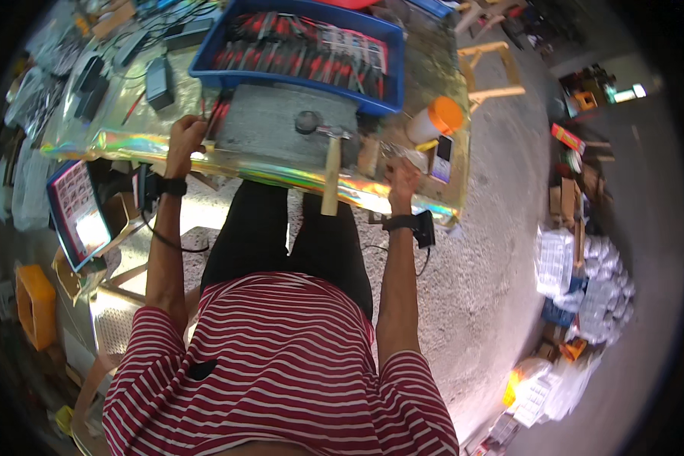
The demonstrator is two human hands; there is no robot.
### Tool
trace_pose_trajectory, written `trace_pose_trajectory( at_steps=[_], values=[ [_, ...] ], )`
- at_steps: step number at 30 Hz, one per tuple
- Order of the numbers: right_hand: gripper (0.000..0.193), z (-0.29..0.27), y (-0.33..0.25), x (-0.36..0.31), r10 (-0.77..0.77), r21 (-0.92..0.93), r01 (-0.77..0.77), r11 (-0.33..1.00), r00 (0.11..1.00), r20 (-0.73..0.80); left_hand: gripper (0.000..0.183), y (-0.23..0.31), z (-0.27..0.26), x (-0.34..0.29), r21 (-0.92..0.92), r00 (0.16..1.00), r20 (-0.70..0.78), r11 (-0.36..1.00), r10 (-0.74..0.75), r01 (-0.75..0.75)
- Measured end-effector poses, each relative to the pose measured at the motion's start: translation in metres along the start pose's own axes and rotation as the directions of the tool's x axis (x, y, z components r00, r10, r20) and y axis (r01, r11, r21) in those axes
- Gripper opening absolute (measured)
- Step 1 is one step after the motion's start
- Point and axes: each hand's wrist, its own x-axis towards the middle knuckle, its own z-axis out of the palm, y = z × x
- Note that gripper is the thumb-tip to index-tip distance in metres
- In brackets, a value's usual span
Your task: The person joins small metal parts by hand and using a hammer, picking them from a container on a table.
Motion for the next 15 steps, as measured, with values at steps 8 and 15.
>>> trace_pose_trajectory(
  at_steps=[8,15],
  values=[
    [0.016,0.005,-0.021,-0.006,0.081,-0.025,-0.080,0.996,0.995,0.062,0.004,0.035,0.023,-0.025,-0.406,0.987,0.158,0.913,0.022,0.044],
    [0.021,0.010,-0.014,0.005,0.129,0.522,-0.268,0.810,0.949,0.287,0.004,0.045,0.035,-0.041,-0.511,0.952,0.306,0.846,0.014,0.151]
  ],
)
